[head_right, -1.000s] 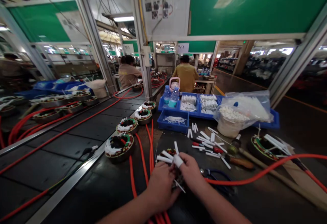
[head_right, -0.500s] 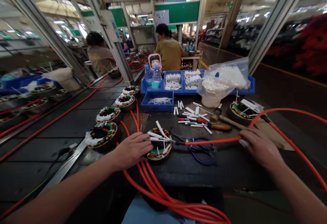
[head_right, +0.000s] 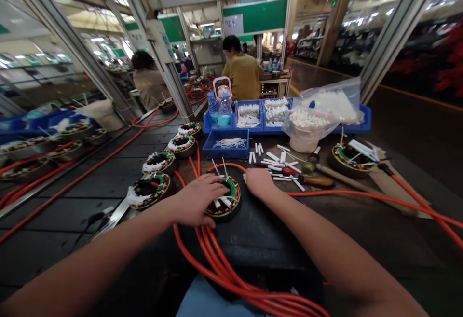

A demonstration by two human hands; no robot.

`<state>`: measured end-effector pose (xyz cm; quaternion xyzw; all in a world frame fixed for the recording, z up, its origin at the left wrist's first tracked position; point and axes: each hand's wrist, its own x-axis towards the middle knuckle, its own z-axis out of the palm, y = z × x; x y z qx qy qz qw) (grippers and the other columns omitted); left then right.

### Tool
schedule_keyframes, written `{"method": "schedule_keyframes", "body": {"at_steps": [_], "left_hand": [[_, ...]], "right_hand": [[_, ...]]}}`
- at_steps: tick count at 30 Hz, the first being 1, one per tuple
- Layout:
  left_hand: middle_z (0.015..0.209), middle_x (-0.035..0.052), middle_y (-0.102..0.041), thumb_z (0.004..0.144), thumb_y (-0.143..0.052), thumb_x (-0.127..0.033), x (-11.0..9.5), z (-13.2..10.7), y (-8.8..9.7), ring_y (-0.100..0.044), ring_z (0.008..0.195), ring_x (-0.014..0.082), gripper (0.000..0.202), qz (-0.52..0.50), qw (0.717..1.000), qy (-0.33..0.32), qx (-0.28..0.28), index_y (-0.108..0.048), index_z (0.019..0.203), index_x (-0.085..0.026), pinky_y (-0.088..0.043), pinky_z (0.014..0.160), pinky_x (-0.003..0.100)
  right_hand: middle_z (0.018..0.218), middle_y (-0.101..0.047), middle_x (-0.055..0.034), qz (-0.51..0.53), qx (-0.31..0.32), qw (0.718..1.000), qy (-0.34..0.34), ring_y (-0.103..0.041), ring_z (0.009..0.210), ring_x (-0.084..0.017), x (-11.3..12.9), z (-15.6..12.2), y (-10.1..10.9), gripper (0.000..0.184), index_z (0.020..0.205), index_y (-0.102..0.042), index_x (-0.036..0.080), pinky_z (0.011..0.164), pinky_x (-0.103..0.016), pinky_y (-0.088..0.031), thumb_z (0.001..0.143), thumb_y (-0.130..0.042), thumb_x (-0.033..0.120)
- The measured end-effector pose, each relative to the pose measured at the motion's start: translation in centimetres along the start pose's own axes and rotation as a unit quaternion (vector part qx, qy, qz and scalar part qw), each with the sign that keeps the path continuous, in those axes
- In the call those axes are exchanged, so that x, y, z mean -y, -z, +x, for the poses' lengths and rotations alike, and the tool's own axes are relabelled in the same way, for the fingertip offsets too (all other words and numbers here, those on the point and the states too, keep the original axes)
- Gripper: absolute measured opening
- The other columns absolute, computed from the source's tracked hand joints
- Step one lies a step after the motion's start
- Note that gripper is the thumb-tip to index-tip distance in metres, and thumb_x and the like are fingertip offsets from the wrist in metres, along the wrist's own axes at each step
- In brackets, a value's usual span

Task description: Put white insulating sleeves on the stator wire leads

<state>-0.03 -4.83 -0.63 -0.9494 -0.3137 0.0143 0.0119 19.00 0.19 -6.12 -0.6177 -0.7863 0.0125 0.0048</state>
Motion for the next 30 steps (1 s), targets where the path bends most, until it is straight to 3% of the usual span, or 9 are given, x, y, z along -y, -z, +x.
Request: {"method": "schedule_keyframes", "body": {"at_steps": [3, 6, 9, 12, 17, 22, 27, 30], "left_hand": [[0.092, 0.0060, -0.065, 0.058, -0.077, -0.038, 0.6, -1.3, -0.9, -0.056, 0.091, 0.0243, 0.044, -0.001, 0.998, 0.044, 0.040, -0.060, 0.094, -0.018, -0.041, 0.082, 0.035], [0.091, 0.0066, -0.066, 0.066, -0.072, -0.039, -0.2, -1.5, -1.7, -0.058, 0.090, 0.0246, 0.034, 0.001, 0.994, 0.097, 0.053, -0.060, 0.090, -0.017, -0.043, 0.082, 0.036], [0.097, 0.0067, -0.065, 0.068, -0.069, -0.042, -0.4, -0.9, -1.5, -0.058, 0.094, 0.0246, 0.039, -0.001, 0.990, 0.124, 0.060, -0.059, 0.098, -0.018, -0.044, 0.083, 0.035], [0.091, 0.0051, -0.066, 0.061, -0.072, -0.047, 0.4, 0.2, -0.9, -0.061, 0.088, 0.0250, 0.040, -0.003, 0.987, 0.130, 0.093, -0.061, 0.088, -0.020, -0.047, 0.076, 0.033], [0.082, 0.0036, -0.067, 0.053, -0.073, -0.051, 0.8, 1.6, -0.8, -0.064, 0.077, 0.0254, 0.043, -0.006, 0.980, 0.142, 0.143, -0.061, 0.083, -0.022, -0.049, 0.066, 0.032], [0.084, 0.0052, -0.067, 0.059, -0.072, -0.047, 0.4, 1.1, -0.9, -0.064, 0.081, 0.0276, 0.038, -0.012, 0.980, 0.140, 0.141, -0.059, 0.083, -0.020, -0.049, 0.070, 0.035], [0.102, 0.0059, -0.065, 0.059, -0.075, -0.040, 0.0, -0.1, -0.5, -0.061, 0.095, 0.0258, 0.059, -0.051, 0.982, 0.156, 0.098, -0.049, 0.109, -0.021, -0.047, 0.081, 0.033], [0.101, 0.0069, -0.064, 0.065, -0.072, -0.038, -1.7, 0.2, -1.3, -0.061, 0.094, 0.0261, 0.063, -0.068, 0.976, 0.197, 0.067, -0.041, 0.117, -0.019, -0.047, 0.081, 0.034]], "right_hand": [[0.086, -0.066, -0.0168, 0.010, -0.008, 1.000, 0.020, -0.063, 0.083, -0.023, -0.2, -0.5, -0.6, 0.030, 0.094, -0.063, 0.009, 0.073, -0.032, -0.046, 0.086, -0.034, 0.011], [0.105, -0.061, -0.0179, 0.025, -0.045, 0.997, 0.057, -0.053, 0.106, -0.026, -0.7, -1.8, -0.1, 0.035, 0.112, -0.057, 0.009, 0.090, -0.039, -0.041, 0.082, -0.039, 0.009], [0.137, -0.039, -0.0148, 0.123, -0.076, 0.976, 0.165, -0.032, 0.128, -0.026, -0.8, -3.4, -0.3, 0.073, 0.137, -0.033, 0.014, 0.104, -0.041, -0.029, 0.068, -0.057, 0.013], [0.146, -0.023, -0.0155, 0.259, -0.075, 0.932, 0.243, -0.023, 0.133, -0.026, -0.2, -4.5, -1.9, 0.097, 0.142, -0.019, 0.013, 0.107, -0.041, -0.026, 0.057, -0.066, 0.019], [0.143, -0.029, -0.0149, 0.319, -0.095, 0.919, 0.212, -0.035, 0.127, -0.026, 1.5, -4.4, -4.2, 0.089, 0.140, -0.027, 0.014, 0.104, -0.040, -0.032, 0.060, -0.065, 0.023], [0.143, -0.031, -0.0108, 0.313, -0.099, 0.922, 0.205, -0.040, 0.124, -0.027, 1.6, -4.0, -3.9, 0.084, 0.139, -0.030, 0.018, 0.102, -0.041, -0.035, 0.061, -0.062, 0.020], [0.143, -0.031, -0.0114, 0.362, -0.085, 0.905, 0.206, -0.038, 0.126, -0.024, 1.2, -4.4, -3.5, 0.084, 0.139, -0.029, 0.017, 0.103, -0.038, -0.035, 0.061, -0.061, 0.018], [0.130, -0.046, -0.0107, 0.403, -0.132, 0.894, 0.146, -0.046, 0.118, -0.021, 1.1, -5.8, -3.4, 0.068, 0.129, -0.040, 0.017, 0.099, -0.037, -0.039, 0.063, -0.056, 0.012]]}}
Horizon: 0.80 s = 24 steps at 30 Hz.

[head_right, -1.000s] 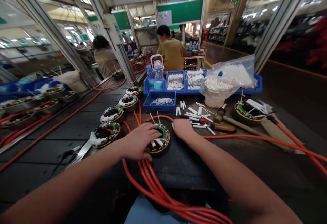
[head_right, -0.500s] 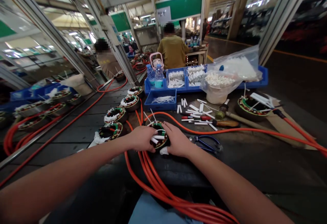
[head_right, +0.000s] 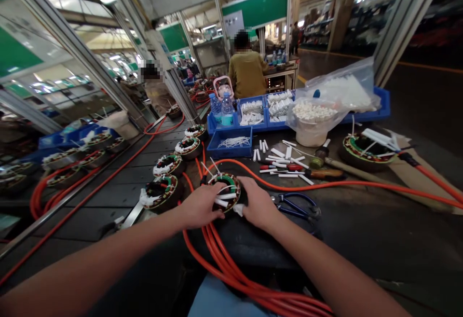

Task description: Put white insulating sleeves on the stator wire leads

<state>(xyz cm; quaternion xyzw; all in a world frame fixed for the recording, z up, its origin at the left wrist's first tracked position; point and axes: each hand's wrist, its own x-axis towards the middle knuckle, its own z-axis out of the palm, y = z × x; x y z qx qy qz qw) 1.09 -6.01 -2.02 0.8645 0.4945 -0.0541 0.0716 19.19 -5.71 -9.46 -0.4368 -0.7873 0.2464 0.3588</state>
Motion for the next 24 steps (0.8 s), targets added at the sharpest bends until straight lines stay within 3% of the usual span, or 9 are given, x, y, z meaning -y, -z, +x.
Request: {"method": "schedule_keyframes", "body": {"at_steps": [2, 4, 6, 8, 10, 12, 16, 19, 24], "left_hand": [[0.100, 0.0082, -0.064, 0.071, -0.066, -0.038, -1.2, 0.0, -0.8, -0.061, 0.094, 0.0272, 0.064, -0.012, 0.999, 0.036, -0.023, -0.034, 0.123, -0.018, -0.047, 0.080, 0.037], [0.106, 0.0098, -0.061, 0.074, -0.064, -0.035, -1.7, -0.1, -1.1, -0.060, 0.095, 0.0262, 0.071, -0.073, 0.994, 0.055, -0.063, -0.025, 0.131, -0.018, -0.047, 0.082, 0.039], [0.115, 0.0106, -0.056, 0.077, -0.056, -0.023, -0.6, -0.7, -0.6, -0.059, 0.097, 0.0212, 0.065, -0.162, 0.980, 0.035, -0.114, -0.024, 0.133, -0.019, -0.047, 0.085, 0.036], [0.120, 0.0096, -0.052, 0.077, -0.044, -0.008, 1.6, -1.5, 0.4, -0.055, 0.103, 0.0172, 0.052, -0.188, 0.971, -0.028, -0.145, -0.037, 0.127, -0.019, -0.044, 0.090, 0.033], [0.119, 0.0070, -0.053, 0.072, -0.041, 0.000, 4.2, -2.2, 1.4, -0.048, 0.112, 0.0184, 0.051, -0.116, 0.978, -0.111, -0.132, -0.049, 0.118, -0.021, -0.036, 0.099, 0.036], [0.119, 0.0054, -0.055, 0.071, -0.049, -0.005, 6.0, -2.3, 1.7, -0.042, 0.118, 0.0220, 0.048, -0.039, 0.977, -0.189, -0.090, -0.052, 0.116, -0.022, -0.029, 0.103, 0.040], [0.103, 0.0062, -0.062, 0.070, -0.065, -0.024, 7.0, -0.7, 0.5, -0.047, 0.108, 0.0229, 0.031, -0.021, 0.965, -0.260, -0.043, -0.059, 0.101, -0.018, -0.033, 0.098, 0.037], [0.085, 0.0040, -0.062, 0.068, -0.066, -0.024, 6.9, 0.3, -0.7, -0.052, 0.091, 0.0191, 0.016, -0.062, 0.967, -0.242, -0.057, -0.060, 0.081, -0.017, -0.038, 0.090, 0.033], [0.079, 0.0022, -0.060, 0.064, -0.068, -0.022, 5.8, -0.7, -2.3, -0.053, 0.082, 0.0180, 0.015, -0.142, 0.972, -0.155, -0.107, -0.058, 0.075, -0.019, -0.039, 0.082, 0.033]], "right_hand": [[0.120, -0.052, -0.0087, -0.010, -0.032, 0.999, -0.006, -0.050, 0.111, -0.020, 0.4, -1.0, 0.2, 0.056, 0.118, -0.049, 0.019, 0.096, -0.036, -0.042, 0.064, -0.049, 0.007], [0.119, -0.051, -0.0081, -0.028, -0.027, 0.999, 0.008, -0.050, 0.110, -0.019, 0.7, -1.9, 0.5, 0.056, 0.115, -0.053, 0.019, 0.097, -0.036, -0.041, 0.062, -0.044, 0.003], [0.121, -0.051, -0.0077, -0.037, -0.012, 0.999, 0.019, -0.049, 0.112, -0.019, 0.8, -2.4, 0.8, 0.061, 0.118, -0.051, 0.020, 0.099, -0.037, -0.040, 0.061, -0.041, 0.001], [0.124, -0.050, -0.0074, -0.044, -0.012, 0.999, 0.018, -0.047, 0.115, -0.020, 0.8, -2.6, 1.2, 0.063, 0.123, -0.048, 0.021, 0.101, -0.038, -0.039, 0.062, -0.042, 0.002], [0.130, -0.045, -0.0081, -0.058, -0.020, 0.998, 0.015, -0.042, 0.121, -0.020, 0.8, -2.5, 1.4, 0.066, 0.129, -0.042, 0.020, 0.104, -0.039, -0.036, 0.065, -0.042, 0.004], [0.133, -0.042, -0.0088, -0.075, -0.011, 0.997, 0.024, -0.040, 0.123, -0.020, 1.0, -2.2, 1.3, 0.070, 0.132, -0.039, 0.018, 0.105, -0.039, -0.035, 0.064, -0.039, 0.002], [0.127, -0.046, -0.0120, -0.132, 0.006, 0.990, 0.044, -0.045, 0.117, -0.021, 1.3, -2.1, 0.2, 0.070, 0.129, -0.044, 0.013, 0.103, -0.039, -0.038, 0.061, -0.037, 0.000], [0.126, -0.046, -0.0142, -0.186, 0.004, 0.980, 0.074, -0.043, 0.116, -0.023, 1.5, -2.3, -0.5, 0.068, 0.128, -0.045, 0.010, 0.101, -0.041, -0.040, 0.061, -0.038, 0.000], [0.126, -0.048, -0.0138, -0.222, 0.024, 0.965, 0.136, -0.038, 0.122, -0.026, 0.5, -1.8, -0.9, 0.066, 0.129, -0.044, 0.009, 0.103, -0.044, -0.038, 0.064, -0.038, 0.000]]}}
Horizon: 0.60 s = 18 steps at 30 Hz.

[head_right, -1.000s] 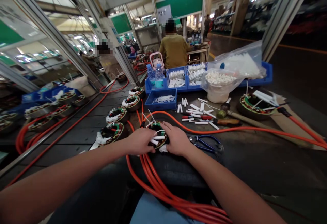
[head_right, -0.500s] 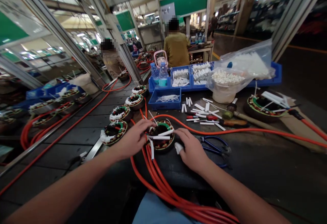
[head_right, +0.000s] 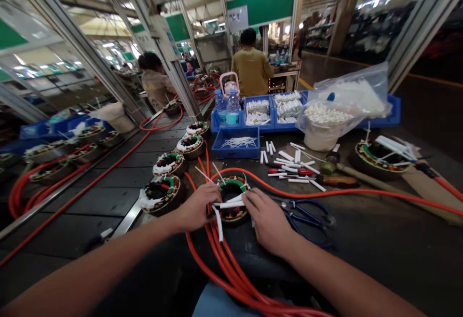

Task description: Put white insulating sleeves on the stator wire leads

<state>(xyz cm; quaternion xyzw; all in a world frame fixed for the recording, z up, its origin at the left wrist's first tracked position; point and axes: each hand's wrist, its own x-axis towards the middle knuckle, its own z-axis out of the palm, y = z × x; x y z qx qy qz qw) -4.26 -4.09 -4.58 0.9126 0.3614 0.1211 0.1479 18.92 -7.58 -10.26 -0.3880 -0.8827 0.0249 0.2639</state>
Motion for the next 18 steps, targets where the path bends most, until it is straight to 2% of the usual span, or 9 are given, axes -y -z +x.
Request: {"method": "schedule_keyframes", "body": {"at_steps": [3, 5, 8, 11, 14, 16, 18], "left_hand": [[0.078, 0.0033, -0.060, 0.063, -0.071, -0.029, -2.4, -0.6, -1.7, -0.052, 0.082, 0.0203, 0.020, -0.005, 0.992, 0.103, -0.071, -0.057, 0.072, -0.018, -0.040, 0.076, 0.035], [0.081, 0.0037, -0.061, 0.062, -0.072, -0.028, -4.1, -0.6, -2.8, -0.052, 0.085, 0.0215, 0.022, -0.005, 0.980, 0.160, -0.115, -0.057, 0.074, -0.018, -0.040, 0.076, 0.036], [0.085, 0.0032, -0.061, 0.063, -0.072, -0.026, -5.4, -0.5, -3.4, -0.052, 0.089, 0.0223, 0.023, -0.016, 0.976, 0.178, -0.124, -0.057, 0.079, -0.018, -0.041, 0.078, 0.038], [0.086, 0.0038, -0.061, 0.061, -0.073, -0.024, -5.7, -0.4, -3.2, -0.052, 0.091, 0.0233, 0.025, -0.016, 0.975, 0.188, -0.115, -0.056, 0.079, -0.019, -0.041, 0.079, 0.039], [0.087, 0.0048, -0.061, 0.060, -0.072, -0.022, -5.7, -0.3, -2.8, -0.053, 0.092, 0.0245, 0.023, -0.015, 0.973, 0.199, -0.117, -0.055, 0.076, -0.019, -0.041, 0.079, 0.040], [0.086, 0.0049, -0.061, 0.061, -0.071, -0.022, -5.8, -0.3, -2.8, -0.053, 0.091, 0.0244, 0.021, -0.017, 0.972, 0.201, -0.116, -0.055, 0.074, -0.019, -0.041, 0.079, 0.040], [0.085, 0.0044, -0.061, 0.062, -0.071, -0.023, -5.7, -0.2, -2.7, -0.053, 0.091, 0.0236, 0.019, -0.016, 0.974, 0.198, -0.107, -0.056, 0.073, -0.019, -0.041, 0.078, 0.039]], "right_hand": [[0.129, -0.046, -0.0134, 0.020, -0.003, 0.999, 0.032, -0.039, 0.122, -0.023, -1.8, 0.3, 0.0, 0.067, 0.132, -0.041, 0.011, 0.102, -0.043, -0.039, 0.066, -0.037, 0.001], [0.130, -0.046, -0.0123, 0.037, 0.005, 0.998, 0.042, -0.041, 0.122, -0.021, -2.9, 0.5, 0.2, 0.068, 0.133, -0.040, 0.014, 0.101, -0.042, -0.040, 0.067, -0.036, 0.000], [0.135, -0.042, -0.0106, 0.056, 0.027, 0.998, 0.032, -0.039, 0.124, -0.021, -3.3, 0.4, 0.9, 0.074, 0.137, -0.034, 0.018, 0.102, -0.043, -0.038, 0.065, -0.037, 0.002], [0.140, -0.033, -0.0112, 0.076, 0.019, 0.997, -0.016, -0.034, 0.128, -0.023, -1.8, -0.5, 1.5, 0.079, 0.140, -0.028, 0.018, 0.104, -0.044, -0.036, 0.063, -0.041, 0.004], [0.134, -0.039, -0.0136, 0.078, -0.029, 0.995, -0.051, -0.040, 0.122, -0.025, 0.7, -2.1, 1.5, 0.068, 0.137, -0.032, 0.018, 0.101, -0.045, -0.038, 0.071, -0.048, 0.011], [0.121, -0.050, -0.0130, 0.080, -0.056, 0.995, -0.026, -0.048, 0.112, -0.025, 2.1, -3.0, 1.3, 0.058, 0.132, -0.039, 0.021, 0.094, -0.044, -0.043, 0.076, -0.051, 0.016], [0.110, -0.058, -0.0100, 0.114, -0.061, 0.991, 0.018, -0.054, 0.101, -0.021, 2.8, -3.1, 1.1, 0.049, 0.126, -0.047, 0.023, 0.088, -0.039, -0.047, 0.078, -0.047, 0.013]]}}
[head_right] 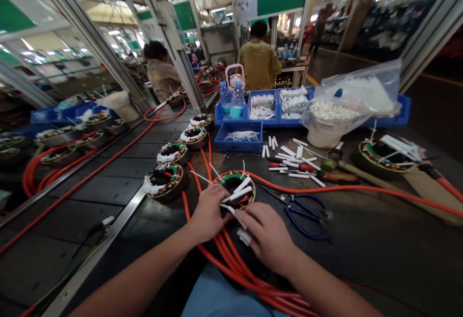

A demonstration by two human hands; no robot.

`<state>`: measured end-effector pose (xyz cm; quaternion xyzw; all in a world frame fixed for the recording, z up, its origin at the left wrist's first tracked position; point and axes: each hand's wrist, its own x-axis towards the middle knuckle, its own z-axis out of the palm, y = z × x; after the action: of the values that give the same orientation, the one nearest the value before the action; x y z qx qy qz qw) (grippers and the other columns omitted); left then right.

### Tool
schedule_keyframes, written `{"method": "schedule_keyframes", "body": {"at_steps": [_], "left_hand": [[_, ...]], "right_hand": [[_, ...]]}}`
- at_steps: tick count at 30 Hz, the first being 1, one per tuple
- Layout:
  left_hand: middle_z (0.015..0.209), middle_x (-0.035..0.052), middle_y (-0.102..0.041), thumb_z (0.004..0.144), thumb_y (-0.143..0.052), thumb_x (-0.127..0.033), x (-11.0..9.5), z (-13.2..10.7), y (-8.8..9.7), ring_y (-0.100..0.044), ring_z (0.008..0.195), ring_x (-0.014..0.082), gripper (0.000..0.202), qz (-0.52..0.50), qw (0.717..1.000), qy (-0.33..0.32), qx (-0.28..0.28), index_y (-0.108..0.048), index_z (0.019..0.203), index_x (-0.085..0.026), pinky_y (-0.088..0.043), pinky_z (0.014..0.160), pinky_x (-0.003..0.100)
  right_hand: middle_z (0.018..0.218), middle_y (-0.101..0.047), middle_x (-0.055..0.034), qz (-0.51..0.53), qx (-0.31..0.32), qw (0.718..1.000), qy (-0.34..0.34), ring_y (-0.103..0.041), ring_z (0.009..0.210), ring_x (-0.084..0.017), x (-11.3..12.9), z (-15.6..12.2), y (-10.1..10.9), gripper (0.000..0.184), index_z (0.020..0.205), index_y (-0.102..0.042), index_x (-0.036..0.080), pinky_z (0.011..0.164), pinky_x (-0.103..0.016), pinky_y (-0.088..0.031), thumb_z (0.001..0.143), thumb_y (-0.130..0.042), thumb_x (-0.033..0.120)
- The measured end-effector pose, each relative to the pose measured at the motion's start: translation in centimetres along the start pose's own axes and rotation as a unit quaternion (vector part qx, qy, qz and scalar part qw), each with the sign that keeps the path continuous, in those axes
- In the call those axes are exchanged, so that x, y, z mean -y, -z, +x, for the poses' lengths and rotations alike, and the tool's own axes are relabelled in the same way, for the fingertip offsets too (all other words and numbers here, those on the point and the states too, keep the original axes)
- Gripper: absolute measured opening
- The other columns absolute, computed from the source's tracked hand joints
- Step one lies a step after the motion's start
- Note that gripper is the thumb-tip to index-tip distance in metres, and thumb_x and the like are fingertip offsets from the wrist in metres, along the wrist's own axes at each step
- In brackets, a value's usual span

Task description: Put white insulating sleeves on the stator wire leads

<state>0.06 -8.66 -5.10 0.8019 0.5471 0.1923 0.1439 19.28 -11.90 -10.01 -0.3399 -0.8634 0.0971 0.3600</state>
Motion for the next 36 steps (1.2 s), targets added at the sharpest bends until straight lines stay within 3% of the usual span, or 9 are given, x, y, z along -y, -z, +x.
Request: {"method": "schedule_keyframes", "body": {"at_steps": [7, 15, 18, 20, 23, 25, 27, 32, 36], "left_hand": [[0.083, 0.0031, -0.062, 0.062, -0.074, -0.032, 0.7, 0.0, 0.2, -0.054, 0.089, 0.0228, 0.025, 0.018, 0.999, -0.024, 0.025, -0.059, 0.077, -0.019, -0.041, 0.079, 0.039], [0.100, 0.0065, -0.061, 0.077, -0.060, -0.036, 1.4, -1.2, -0.4, -0.050, 0.106, 0.0241, 0.022, 0.076, 0.992, -0.103, -0.006, -0.055, 0.090, -0.019, -0.034, 0.093, 0.042], [0.097, 0.0059, -0.060, 0.077, -0.059, -0.034, 1.2, -1.2, -0.5, -0.052, 0.101, 0.0242, 0.018, 0.097, 0.991, -0.093, -0.004, -0.054, 0.087, -0.020, -0.035, 0.090, 0.042], [0.097, 0.0057, -0.060, 0.076, -0.060, -0.032, 1.1, -1.1, -0.6, -0.052, 0.100, 0.0243, 0.018, 0.099, 0.991, -0.087, -0.010, -0.053, 0.087, -0.020, -0.035, 0.089, 0.042], [0.098, 0.0060, -0.060, 0.074, -0.061, -0.029, 1.1, -1.3, -0.8, -0.052, 0.102, 0.0246, 0.017, 0.089, 0.992, -0.082, -0.020, -0.053, 0.086, -0.020, -0.035, 0.090, 0.042], [0.098, 0.0063, -0.061, 0.075, -0.061, -0.029, 1.2, -1.4, -1.0, -0.051, 0.104, 0.0251, 0.016, 0.072, 0.993, -0.086, -0.030, -0.053, 0.086, -0.020, -0.034, 0.091, 0.042], [0.101, 0.0061, -0.061, 0.075, -0.061, -0.028, 1.4, -1.6, -1.2, -0.049, 0.109, 0.0263, 0.022, 0.048, 0.993, -0.093, -0.046, -0.054, 0.095, -0.022, -0.031, 0.095, 0.045], [0.099, 0.0049, -0.061, 0.072, -0.066, -0.024, 1.5, -1.8, -2.6, -0.054, 0.097, 0.0235, 0.049, -0.042, 0.986, -0.081, -0.140, -0.045, 0.116, -0.022, -0.036, 0.093, 0.044], [0.089, 0.0029, -0.059, 0.066, -0.069, -0.018, 0.8, -1.8, -3.5, -0.055, 0.084, 0.0218, 0.050, -0.046, 0.980, -0.055, -0.186, -0.046, 0.110, -0.021, -0.042, 0.082, 0.041]], "right_hand": [[0.090, -0.069, -0.0044, 0.234, -0.004, 0.948, -0.217, -0.064, 0.081, -0.018, -1.4, 4.1, 0.9, 0.023, 0.095, -0.067, 0.021, 0.076, -0.031, -0.052, 0.081, -0.048, 0.022], [0.106, -0.064, -0.0140, 0.050, 0.098, 0.993, -0.034, -0.061, 0.094, -0.022, 0.4, 1.5, 1.6, 0.045, 0.123, -0.054, 0.015, 0.082, -0.038, -0.049, 0.082, -0.038, 0.013], [0.093, -0.068, -0.0117, 0.148, 0.047, 0.981, -0.117, -0.063, 0.082, -0.020, 1.2, 0.6, 0.8, 0.039, 0.118, -0.059, 0.017, 0.075, -0.036, -0.051, 0.084, -0.040, 0.019], [0.080, -0.068, -0.0064, 0.316, -0.009, 0.915, -0.253, -0.063, 0.070, -0.017, 1.7, 0.4, 0.1, 0.030, 0.108, -0.064, 0.020, 0.069, -0.032, -0.052, 0.084, -0.046, 0.026], [0.065, -0.064, -0.0025, 0.528, -0.088, 0.735, -0.417, -0.059, 0.055, -0.013, 2.8, 0.4, -0.7, 0.027, 0.095, -0.068, 0.018, 0.057, -0.028, -0.051, 0.080, -0.057, 0.037], [0.065, -0.063, -0.0030, 0.566, -0.098, 0.684, -0.449, -0.059, 0.054, -0.013, 3.3, 0.5, -0.7, 0.032, 0.094, -0.068, 0.016, 0.057, -0.028, -0.051, 0.074, -0.063, 0.040], [0.066, -0.065, -0.0036, 0.544, -0.055, 0.715, -0.436, -0.060, 0.057, -0.014, 2.9, 0.7, 0.1, 0.034, 0.096, -0.068, 0.016, 0.059, -0.029, -0.051, 0.072, -0.065, 0.040], [0.089, -0.067, -0.0045, 0.191, -0.069, 0.928, -0.311, -0.061, 0.082, -0.017, -3.7, 2.2, 4.9, 0.029, 0.104, -0.065, 0.020, 0.078, -0.032, -0.049, 0.078, -0.055, 0.031], [0.106, -0.061, -0.0074, -0.231, 0.018, 0.942, -0.242, -0.056, 0.098, -0.020, -10.5, 4.2, 6.5, 0.032, 0.104, -0.064, 0.018, 0.083, -0.031, -0.044, 0.077, -0.048, 0.012]]}}
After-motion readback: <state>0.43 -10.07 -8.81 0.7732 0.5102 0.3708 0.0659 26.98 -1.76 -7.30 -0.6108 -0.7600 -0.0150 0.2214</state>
